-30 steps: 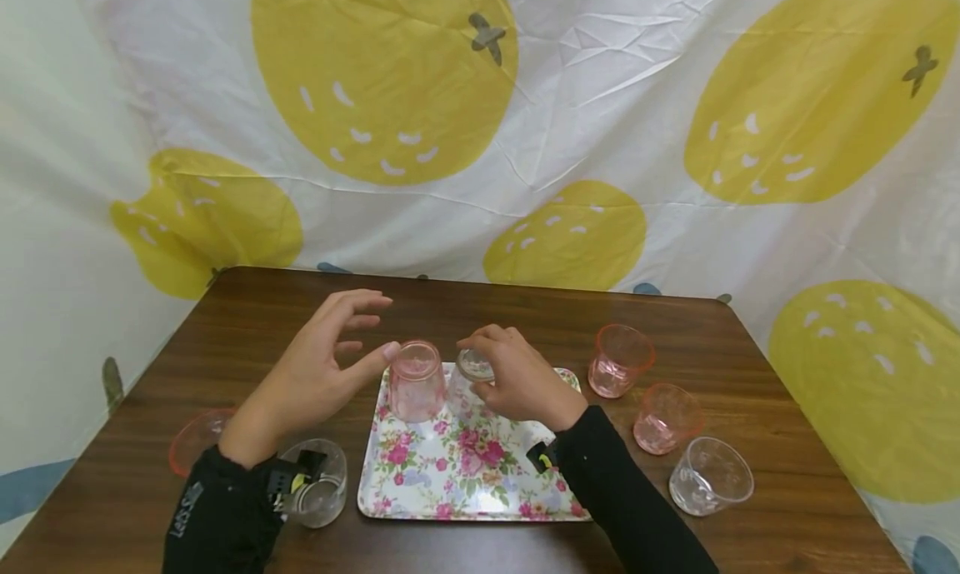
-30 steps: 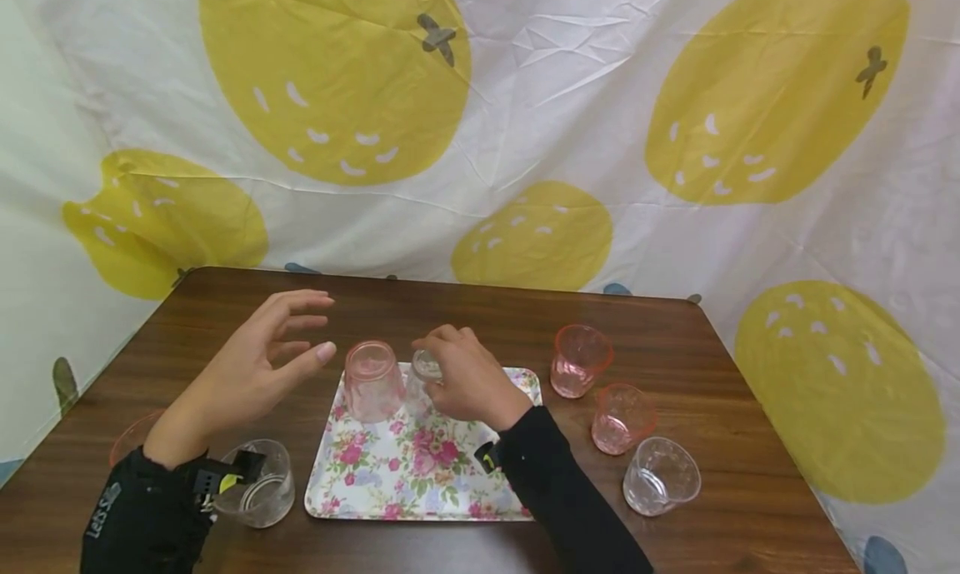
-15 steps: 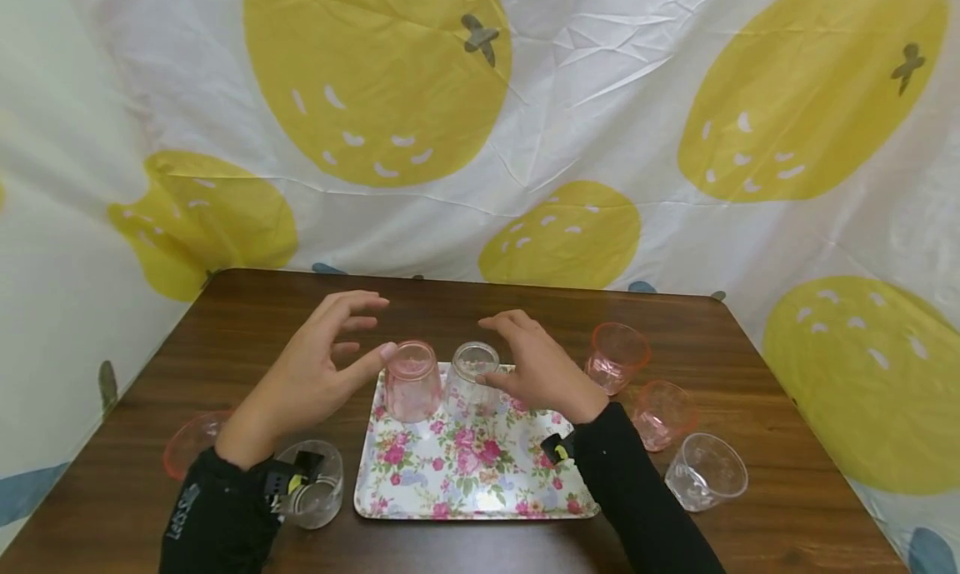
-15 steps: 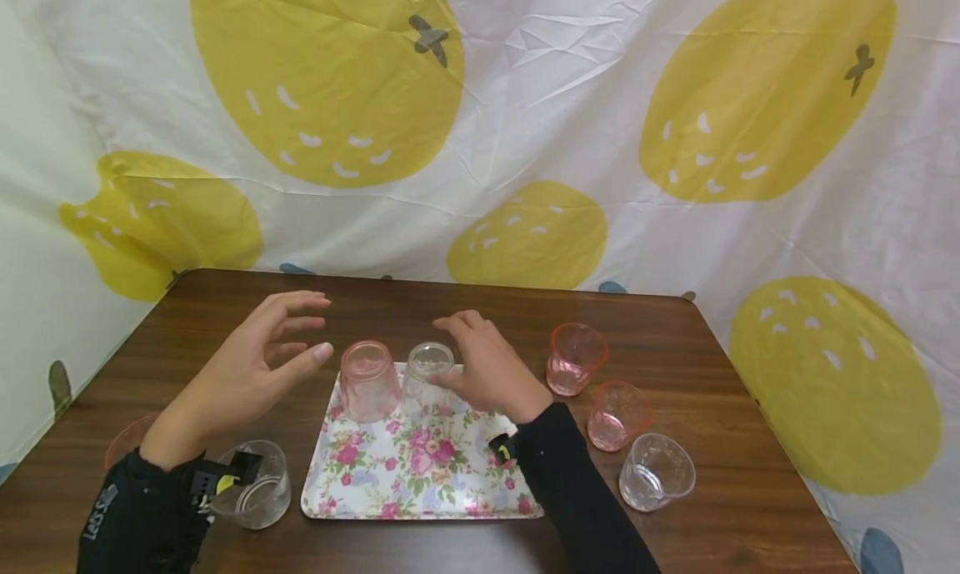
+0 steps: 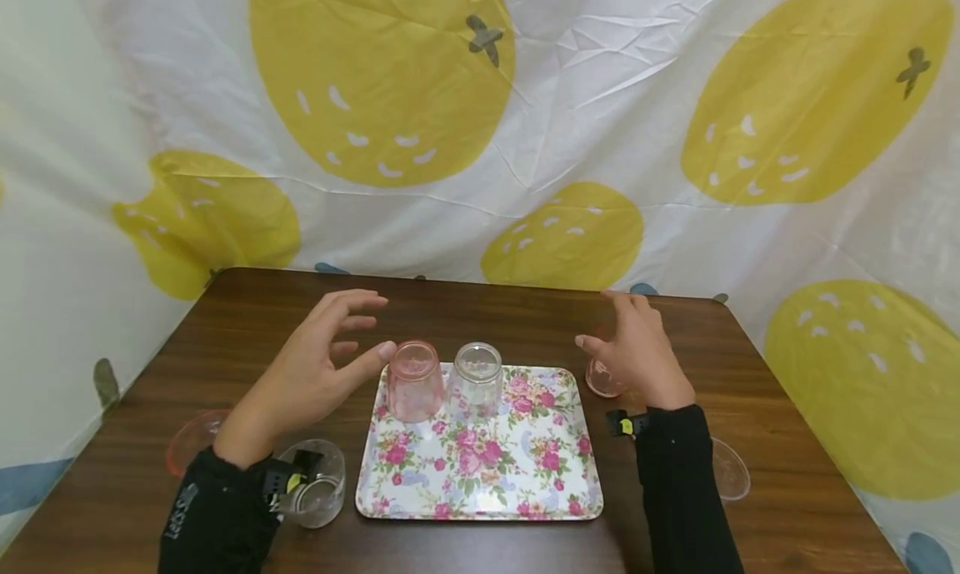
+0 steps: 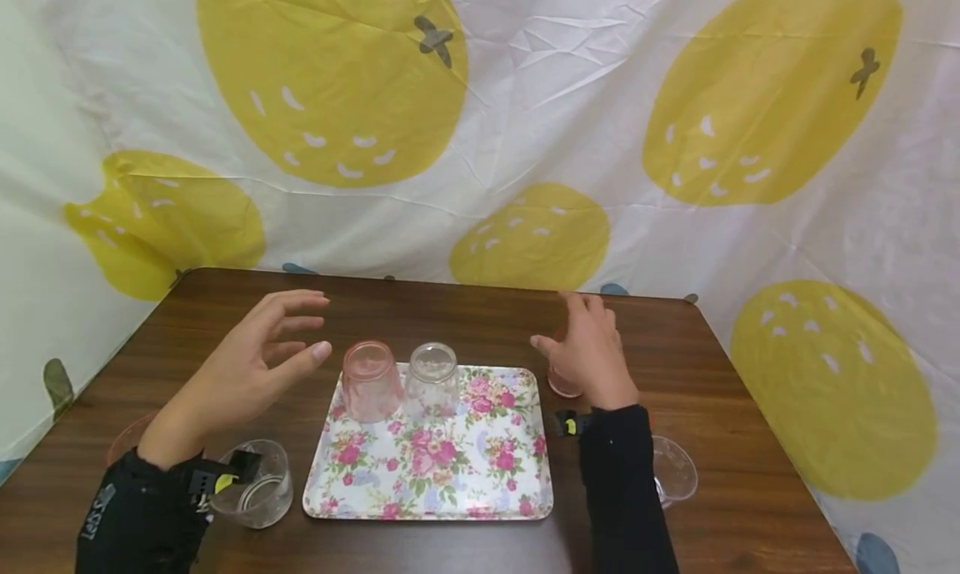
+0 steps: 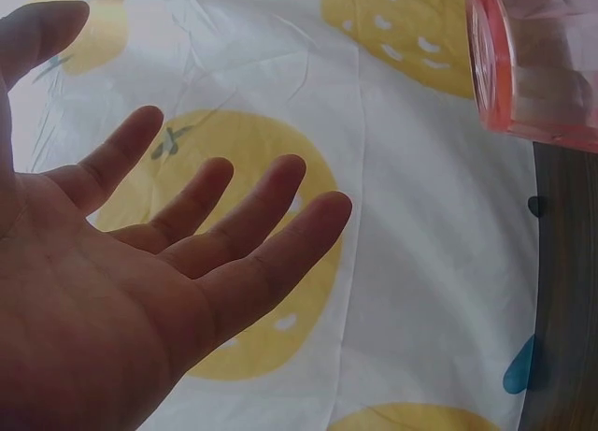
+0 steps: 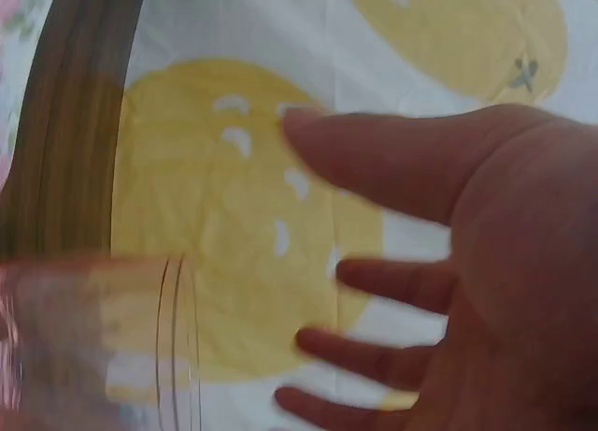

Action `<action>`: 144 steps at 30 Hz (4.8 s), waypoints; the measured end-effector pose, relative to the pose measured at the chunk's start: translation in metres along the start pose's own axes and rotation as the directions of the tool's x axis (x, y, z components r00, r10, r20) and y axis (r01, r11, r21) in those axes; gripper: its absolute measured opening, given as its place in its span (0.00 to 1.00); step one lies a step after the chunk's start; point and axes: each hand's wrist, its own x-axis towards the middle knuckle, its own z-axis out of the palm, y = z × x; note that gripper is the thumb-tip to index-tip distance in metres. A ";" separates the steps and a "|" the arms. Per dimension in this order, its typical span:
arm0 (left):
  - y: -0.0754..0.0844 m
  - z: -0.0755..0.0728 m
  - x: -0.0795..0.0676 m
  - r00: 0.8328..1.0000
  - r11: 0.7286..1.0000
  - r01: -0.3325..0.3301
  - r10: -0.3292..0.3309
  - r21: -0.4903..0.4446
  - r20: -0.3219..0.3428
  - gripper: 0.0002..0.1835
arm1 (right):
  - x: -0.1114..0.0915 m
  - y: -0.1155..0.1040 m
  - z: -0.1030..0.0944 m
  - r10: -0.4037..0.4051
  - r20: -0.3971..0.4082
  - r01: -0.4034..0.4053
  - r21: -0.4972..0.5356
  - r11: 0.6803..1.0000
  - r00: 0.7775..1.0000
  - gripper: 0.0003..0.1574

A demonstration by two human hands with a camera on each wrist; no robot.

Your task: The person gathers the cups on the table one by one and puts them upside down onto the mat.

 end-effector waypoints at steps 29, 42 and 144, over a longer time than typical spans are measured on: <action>-0.006 -0.002 0.000 1.000 1.000 -0.018 0.018 0.017 0.014 0.28 | 0.002 0.035 0.016 0.114 0.063 -0.115 0.007 0.993 0.991 0.50; -0.005 -0.002 -0.001 1.000 1.000 -0.023 0.023 0.014 0.011 0.27 | 0.000 0.034 0.016 0.122 0.059 -0.122 0.003 0.993 0.991 0.49; 0.033 0.052 0.008 0.957 0.954 -0.287 0.282 -0.090 -0.070 0.38 | -0.013 -0.062 0.044 -0.662 -0.114 0.221 0.972 0.080 0.741 0.36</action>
